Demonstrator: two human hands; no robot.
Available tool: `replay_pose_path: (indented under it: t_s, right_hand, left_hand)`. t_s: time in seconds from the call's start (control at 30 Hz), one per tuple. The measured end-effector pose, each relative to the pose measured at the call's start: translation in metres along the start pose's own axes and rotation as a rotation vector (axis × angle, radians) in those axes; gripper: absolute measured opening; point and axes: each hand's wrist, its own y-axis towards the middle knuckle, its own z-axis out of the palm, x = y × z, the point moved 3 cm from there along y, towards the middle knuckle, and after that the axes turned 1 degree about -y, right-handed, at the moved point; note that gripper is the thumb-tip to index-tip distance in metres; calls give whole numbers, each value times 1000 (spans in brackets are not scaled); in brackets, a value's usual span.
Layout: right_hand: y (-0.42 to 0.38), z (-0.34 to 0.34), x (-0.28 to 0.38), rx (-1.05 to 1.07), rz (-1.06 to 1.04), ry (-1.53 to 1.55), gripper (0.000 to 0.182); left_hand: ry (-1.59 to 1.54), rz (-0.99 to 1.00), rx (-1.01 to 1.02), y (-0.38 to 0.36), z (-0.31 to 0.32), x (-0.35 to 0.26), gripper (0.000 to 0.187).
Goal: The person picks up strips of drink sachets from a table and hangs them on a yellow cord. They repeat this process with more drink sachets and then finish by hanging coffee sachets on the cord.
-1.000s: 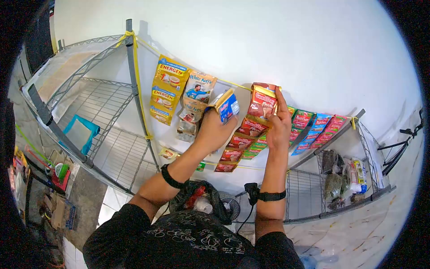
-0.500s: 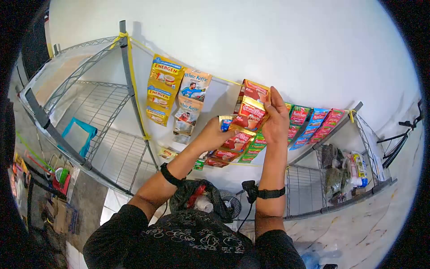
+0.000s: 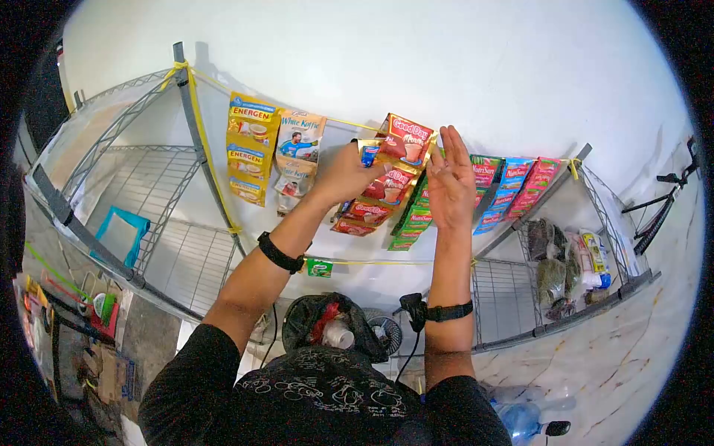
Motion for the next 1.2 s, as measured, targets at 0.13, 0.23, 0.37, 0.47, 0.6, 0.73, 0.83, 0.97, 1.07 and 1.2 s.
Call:
replay_pose_path:
  t_s: [0.13,0.23,0.37,0.47,0.6,0.73,0.83,0.97,1.07,1.2]
  right_hand:
    - [-2,-7,-4,-15,-15,-42,70]
    - [-4,-11,-8,-56,-18,-23,72]
    - [-10,-12,-12,-121,-34,-225,67]
    - [-15,-16,-16,-129,-50,-397,65]
    - [-24,-25,-9,-188,-107,-759,55]
    - [-31,-20,-2,-115,-128,-836,27]
    - [-36,-6,-7,41,70,-761,13]
    - [-49,15,-35,348,647,-435,49]
    - [-55,34,-38,114,623,-12,62]
    - [-43,59,-17,243,337,147,45]
  left_hand:
    - [221,-33,-54,0,2,-1,31]
    - [173,-114,24,1,12,13,28]
    - [-61,-78,42,0,32,56,26]
    - [-160,-114,36,-6,38,67,29]
    - [-22,-115,-10,-27,27,78,34]
    - [81,-220,-151,-57,0,64,35]
    - [46,-279,-401,-78,-22,37,36]
    - [-174,-36,-137,-94,-25,-17,29]
    - [-75,397,10,-96,-19,-39,23]
    - [-7,347,141,-99,-14,-38,22]
